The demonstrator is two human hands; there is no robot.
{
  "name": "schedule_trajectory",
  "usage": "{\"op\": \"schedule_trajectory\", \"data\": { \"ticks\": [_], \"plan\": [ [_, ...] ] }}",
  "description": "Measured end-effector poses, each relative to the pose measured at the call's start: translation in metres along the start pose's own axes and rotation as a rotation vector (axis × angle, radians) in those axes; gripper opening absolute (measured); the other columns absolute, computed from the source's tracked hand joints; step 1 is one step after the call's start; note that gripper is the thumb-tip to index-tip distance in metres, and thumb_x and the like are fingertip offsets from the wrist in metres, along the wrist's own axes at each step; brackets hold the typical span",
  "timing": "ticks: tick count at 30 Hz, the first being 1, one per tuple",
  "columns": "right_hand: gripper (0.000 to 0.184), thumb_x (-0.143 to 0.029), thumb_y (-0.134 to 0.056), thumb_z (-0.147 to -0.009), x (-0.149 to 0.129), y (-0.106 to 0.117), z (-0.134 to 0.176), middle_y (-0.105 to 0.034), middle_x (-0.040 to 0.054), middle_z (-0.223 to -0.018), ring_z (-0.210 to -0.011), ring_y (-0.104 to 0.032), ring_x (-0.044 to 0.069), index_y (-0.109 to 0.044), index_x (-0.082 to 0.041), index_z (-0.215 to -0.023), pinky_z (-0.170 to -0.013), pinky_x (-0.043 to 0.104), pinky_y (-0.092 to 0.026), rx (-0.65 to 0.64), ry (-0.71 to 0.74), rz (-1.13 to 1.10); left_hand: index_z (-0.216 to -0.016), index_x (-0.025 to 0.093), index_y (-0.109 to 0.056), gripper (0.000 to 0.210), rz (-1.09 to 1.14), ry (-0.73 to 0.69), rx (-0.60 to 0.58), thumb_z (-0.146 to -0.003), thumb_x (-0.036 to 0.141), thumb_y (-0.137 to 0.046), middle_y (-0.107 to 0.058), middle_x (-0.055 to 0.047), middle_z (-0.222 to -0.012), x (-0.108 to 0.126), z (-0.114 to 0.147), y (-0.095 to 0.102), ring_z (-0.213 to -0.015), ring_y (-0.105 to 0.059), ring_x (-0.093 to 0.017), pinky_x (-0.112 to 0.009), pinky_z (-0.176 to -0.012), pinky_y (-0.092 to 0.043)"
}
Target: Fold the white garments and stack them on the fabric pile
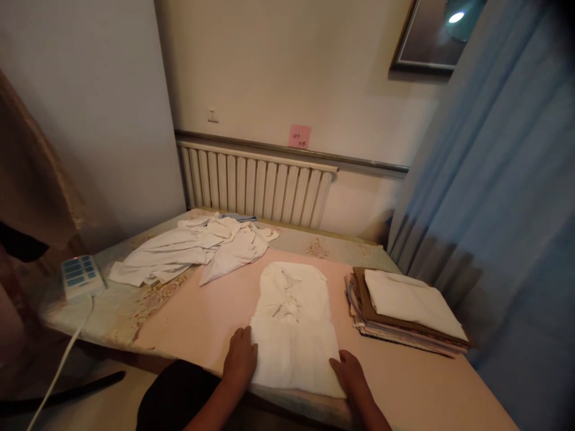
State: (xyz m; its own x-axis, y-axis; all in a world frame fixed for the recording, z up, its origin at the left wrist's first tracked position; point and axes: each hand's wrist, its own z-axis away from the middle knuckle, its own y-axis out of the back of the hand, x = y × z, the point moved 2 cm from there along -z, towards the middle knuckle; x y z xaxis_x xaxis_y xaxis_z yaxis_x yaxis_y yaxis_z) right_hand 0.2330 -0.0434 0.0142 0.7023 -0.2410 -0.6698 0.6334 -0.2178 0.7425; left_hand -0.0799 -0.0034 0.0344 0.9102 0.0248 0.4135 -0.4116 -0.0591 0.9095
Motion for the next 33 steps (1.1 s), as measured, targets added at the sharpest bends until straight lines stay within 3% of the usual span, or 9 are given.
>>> {"op": "schedule_trajectory", "data": {
  "ticks": [3,7,10,15,21,26,33],
  "plan": [
    [0.022,-0.022,-0.049,-0.078,0.0,0.005,0.007,-0.07,0.0102,-0.087,-0.081,-0.066,0.025,-0.065,-0.017,-0.092,-0.075,0.035,-0.05,0.151,0.091,0.112,-0.128,0.012,-0.043,0.043,0.002,0.051,-0.095,-0.086,0.019,-0.045,-0.052,-0.016,-0.123,0.005,0.003,0.011,-0.111,-0.054,-0.026,-0.037,-0.09,-0.043],
    [0.038,-0.027,-0.046,-0.086,-0.013,-0.006,0.013,-0.06,0.0168,-0.124,-0.115,-0.056,0.029,-0.059,-0.014,-0.119,-0.1,0.044,-0.044,0.39,0.498,0.272,-0.127,0.014,-0.041,0.04,-0.03,0.067,-0.146,-0.087,0.02,-0.044,-0.048,-0.015,-0.126,0.01,0.006,0.018,-0.107,-0.056,-0.025,-0.035,-0.083,-0.045],
    [0.04,-0.029,-0.045,-0.09,-0.026,-0.025,0.01,-0.055,0.0141,-0.133,-0.123,-0.052,0.027,-0.055,-0.016,-0.127,-0.102,0.044,-0.045,0.37,0.709,0.298,-0.127,0.015,-0.04,0.04,-0.032,0.072,-0.162,-0.087,0.02,-0.043,-0.047,-0.014,-0.127,0.008,0.006,0.017,-0.106,-0.057,-0.023,-0.034,-0.083,-0.045],
    [0.048,-0.021,-0.044,-0.091,-0.047,-0.05,0.005,-0.042,0.0075,-0.147,-0.137,-0.034,0.024,-0.043,-0.021,-0.139,-0.109,0.046,-0.038,0.193,0.944,0.388,-0.128,0.017,-0.039,0.041,-0.057,0.067,-0.193,-0.088,0.021,-0.043,-0.045,-0.013,-0.132,0.003,0.003,0.015,-0.102,-0.059,-0.021,-0.033,-0.081,-0.045],
    [0.054,-0.02,-0.053,-0.085,-0.049,-0.059,0.002,-0.042,0.0048,-0.147,-0.139,-0.031,0.025,-0.044,-0.024,-0.138,-0.112,0.05,-0.032,0.079,0.928,0.423,-0.124,0.02,-0.044,0.037,-0.023,0.014,-0.182,-0.087,0.024,-0.045,-0.055,-0.011,-0.123,-0.007,-0.018,0.018,-0.109,-0.056,-0.022,-0.031,-0.087,-0.041],
    [0.048,-0.028,-0.056,-0.085,-0.055,-0.058,0.001,-0.047,0.0041,-0.143,-0.135,-0.038,0.026,-0.05,-0.025,-0.133,-0.111,0.05,-0.034,0.032,0.847,0.415,-0.111,0.018,-0.054,0.027,0.107,-0.034,-0.139,-0.086,0.025,-0.045,-0.064,-0.007,-0.102,-0.01,-0.068,0.018,-0.098,-0.059,-0.02,-0.028,-0.082,-0.04],
    [0.051,-0.038,-0.058,-0.085,-0.059,-0.055,-0.007,-0.047,0.0053,-0.142,-0.132,-0.043,0.027,-0.051,-0.023,-0.133,-0.11,0.044,-0.036,-0.016,0.878,0.474,-0.119,0.014,-0.053,0.04,0.355,-0.007,-0.162,-0.086,0.034,-0.043,-0.067,-0.005,-0.088,-0.007,-0.132,0.001,-0.084,-0.063,-0.019,-0.028,-0.074,-0.044]
  ]
}}
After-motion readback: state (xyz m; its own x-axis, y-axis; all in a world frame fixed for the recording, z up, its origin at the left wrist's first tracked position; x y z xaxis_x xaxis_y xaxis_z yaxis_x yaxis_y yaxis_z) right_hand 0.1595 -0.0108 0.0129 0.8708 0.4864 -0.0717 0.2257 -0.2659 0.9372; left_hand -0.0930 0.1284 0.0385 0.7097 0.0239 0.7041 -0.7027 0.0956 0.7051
